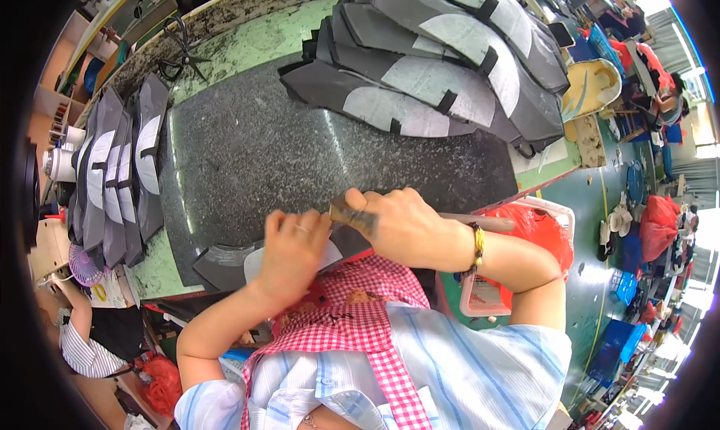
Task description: Applying adhesive strips and hammering shoe upper components at a manufacturing station.
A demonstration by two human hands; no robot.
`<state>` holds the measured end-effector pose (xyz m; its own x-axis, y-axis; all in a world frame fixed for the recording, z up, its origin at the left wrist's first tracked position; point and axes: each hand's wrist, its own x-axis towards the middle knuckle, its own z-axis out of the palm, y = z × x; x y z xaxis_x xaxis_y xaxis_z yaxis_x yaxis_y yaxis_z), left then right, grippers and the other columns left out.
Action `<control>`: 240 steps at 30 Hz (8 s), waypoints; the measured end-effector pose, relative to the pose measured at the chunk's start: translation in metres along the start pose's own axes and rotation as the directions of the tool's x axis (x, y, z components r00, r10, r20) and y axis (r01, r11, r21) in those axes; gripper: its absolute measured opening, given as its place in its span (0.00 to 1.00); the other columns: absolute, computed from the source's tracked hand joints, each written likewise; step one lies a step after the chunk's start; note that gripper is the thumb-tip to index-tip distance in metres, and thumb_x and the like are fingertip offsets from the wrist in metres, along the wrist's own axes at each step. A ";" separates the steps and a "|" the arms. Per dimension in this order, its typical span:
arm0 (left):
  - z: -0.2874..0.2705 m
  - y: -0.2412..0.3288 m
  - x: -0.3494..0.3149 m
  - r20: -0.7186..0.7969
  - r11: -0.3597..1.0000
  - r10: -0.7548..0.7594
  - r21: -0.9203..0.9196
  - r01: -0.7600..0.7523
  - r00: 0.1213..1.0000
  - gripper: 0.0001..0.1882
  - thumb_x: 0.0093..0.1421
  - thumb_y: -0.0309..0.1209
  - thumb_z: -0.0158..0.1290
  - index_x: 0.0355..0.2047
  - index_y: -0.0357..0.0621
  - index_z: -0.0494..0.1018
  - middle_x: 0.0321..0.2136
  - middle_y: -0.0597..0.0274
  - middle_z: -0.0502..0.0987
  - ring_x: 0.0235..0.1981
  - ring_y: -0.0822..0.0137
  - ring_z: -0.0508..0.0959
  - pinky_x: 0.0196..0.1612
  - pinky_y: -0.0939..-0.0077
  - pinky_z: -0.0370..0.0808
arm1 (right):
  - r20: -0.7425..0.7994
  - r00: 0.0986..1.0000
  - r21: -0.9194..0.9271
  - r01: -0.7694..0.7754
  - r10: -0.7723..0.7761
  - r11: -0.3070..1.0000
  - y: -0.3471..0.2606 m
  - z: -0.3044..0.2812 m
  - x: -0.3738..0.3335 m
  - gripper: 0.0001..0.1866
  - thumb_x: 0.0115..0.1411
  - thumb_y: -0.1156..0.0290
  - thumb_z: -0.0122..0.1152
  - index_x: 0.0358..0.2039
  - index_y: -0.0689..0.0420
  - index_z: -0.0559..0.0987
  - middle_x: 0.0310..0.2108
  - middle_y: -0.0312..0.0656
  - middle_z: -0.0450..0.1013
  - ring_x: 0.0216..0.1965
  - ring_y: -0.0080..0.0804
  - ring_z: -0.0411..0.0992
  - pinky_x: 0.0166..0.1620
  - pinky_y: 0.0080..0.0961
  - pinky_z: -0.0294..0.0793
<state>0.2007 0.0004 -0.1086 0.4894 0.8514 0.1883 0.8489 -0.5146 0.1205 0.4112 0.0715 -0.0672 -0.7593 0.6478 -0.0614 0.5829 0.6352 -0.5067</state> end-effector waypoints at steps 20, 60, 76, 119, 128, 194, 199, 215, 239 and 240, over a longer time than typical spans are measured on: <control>0.012 -0.013 -0.011 -0.144 0.911 -0.222 -0.384 0.152 0.964 0.08 0.54 0.28 0.59 0.34 0.42 0.78 0.34 0.59 0.76 0.37 0.57 0.76 0.40 0.63 0.72 | -0.127 0.988 0.050 0.091 -0.084 0.995 -0.008 0.005 0.018 0.10 0.61 0.73 0.57 0.43 0.54 0.75 0.29 0.47 0.73 0.25 0.49 0.75 0.26 0.41 0.75; -0.002 -0.041 -0.036 -0.214 0.992 -0.001 -0.125 -0.026 0.977 0.11 0.52 0.27 0.59 0.38 0.42 0.79 0.32 0.59 0.78 0.34 0.57 0.79 0.41 0.64 0.73 | 0.087 0.985 -0.026 0.149 -0.146 0.989 -0.017 0.003 0.048 0.14 0.58 0.73 0.54 0.45 0.52 0.77 0.38 0.49 0.73 0.26 0.52 0.76 0.27 0.45 0.75; -0.013 -0.088 -0.062 0.002 0.923 -0.014 -0.385 0.014 1.000 0.05 0.53 0.30 0.62 0.31 0.46 0.81 0.30 0.65 0.79 0.34 0.61 0.79 0.39 0.67 0.75 | 0.160 0.938 -0.029 0.316 -0.307 0.948 -0.043 0.016 0.073 0.16 0.56 0.74 0.55 0.46 0.53 0.76 0.31 0.45 0.71 0.24 0.46 0.75 0.25 0.39 0.75; 0.010 -0.050 -0.087 -0.349 0.926 -0.252 -0.357 0.121 0.903 0.11 0.46 0.33 0.66 0.31 0.47 0.82 0.30 0.68 0.77 0.36 0.63 0.75 0.46 0.63 0.69 | 0.089 0.972 0.041 0.216 -0.219 0.975 -0.054 0.016 0.051 0.07 0.61 0.73 0.55 0.40 0.57 0.72 0.28 0.50 0.73 0.25 0.55 0.74 0.27 0.46 0.72; 0.004 -0.041 -0.087 -0.276 0.986 -0.121 -0.148 0.082 0.954 0.12 0.50 0.32 0.64 0.36 0.45 0.81 0.32 0.66 0.76 0.38 0.65 0.75 0.51 0.60 0.68 | 0.001 0.974 0.079 0.224 -0.225 0.971 -0.066 0.028 0.050 0.09 0.62 0.71 0.57 0.40 0.57 0.70 0.22 0.52 0.71 0.24 0.54 0.74 0.25 0.44 0.71; -0.118 -0.291 -0.143 -0.683 0.570 -0.585 0.038 0.821 0.438 0.55 0.51 0.67 0.55 0.67 0.41 0.55 0.65 0.34 0.56 0.66 0.37 0.56 0.66 0.42 0.52 | 0.188 0.980 0.193 -0.109 0.072 0.975 -0.013 0.019 0.435 0.33 0.61 0.52 0.62 0.54 0.69 0.71 0.49 0.51 0.75 0.47 0.39 0.75 0.51 0.34 0.75; -0.107 -0.380 -0.171 -0.202 0.143 -0.974 -0.211 0.967 0.100 0.63 0.46 0.79 0.45 0.68 0.40 0.56 0.60 0.31 0.63 0.65 0.41 0.61 0.66 0.45 0.51 | 0.408 0.892 0.911 -0.385 -0.195 0.148 -0.041 0.094 0.496 0.32 0.60 0.49 0.65 0.53 0.63 0.74 0.49 0.42 0.76 0.48 0.33 0.75 0.54 0.34 0.74; -0.080 -0.362 -0.011 -0.452 0.780 -0.586 -0.539 0.318 0.672 0.53 0.48 0.64 0.59 0.65 0.40 0.60 0.53 0.37 0.72 0.55 0.45 0.72 0.61 0.57 0.64 | -0.139 0.967 0.990 0.142 0.212 -0.001 0.020 -0.016 0.335 0.22 0.58 0.66 0.57 0.53 0.60 0.73 0.53 0.44 0.73 0.55 0.39 0.70 0.61 0.39 0.67; -0.006 -0.061 -0.059 -0.191 0.962 -0.002 -0.269 -0.051 0.982 0.14 0.51 0.27 0.61 0.40 0.46 0.80 0.44 0.63 0.78 0.43 0.57 0.76 0.48 0.61 0.72 | -0.938 0.259 0.085 -0.475 0.231 0.876 0.109 -0.077 -0.097 0.09 0.52 0.77 0.59 0.36 0.62 0.76 0.35 0.50 0.73 0.38 0.49 0.74 0.42 0.38 0.74; -0.001 -0.067 -0.055 -0.226 0.947 -0.044 -0.320 -0.032 0.973 0.13 0.52 0.26 0.60 0.40 0.45 0.80 0.45 0.61 0.78 0.40 0.55 0.77 0.43 0.62 0.74 | -0.890 0.175 0.240 -0.604 0.421 0.760 0.152 -0.080 -0.120 0.12 0.54 0.71 0.61 0.39 0.61 0.77 0.37 0.51 0.75 0.39 0.46 0.75 0.43 0.37 0.74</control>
<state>0.1164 -0.0119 -0.1261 0.3941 0.8282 0.3985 0.7246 -0.5468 0.4196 0.6136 0.1240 -0.0679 0.3699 0.7549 0.5416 0.8322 -0.0101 -0.5544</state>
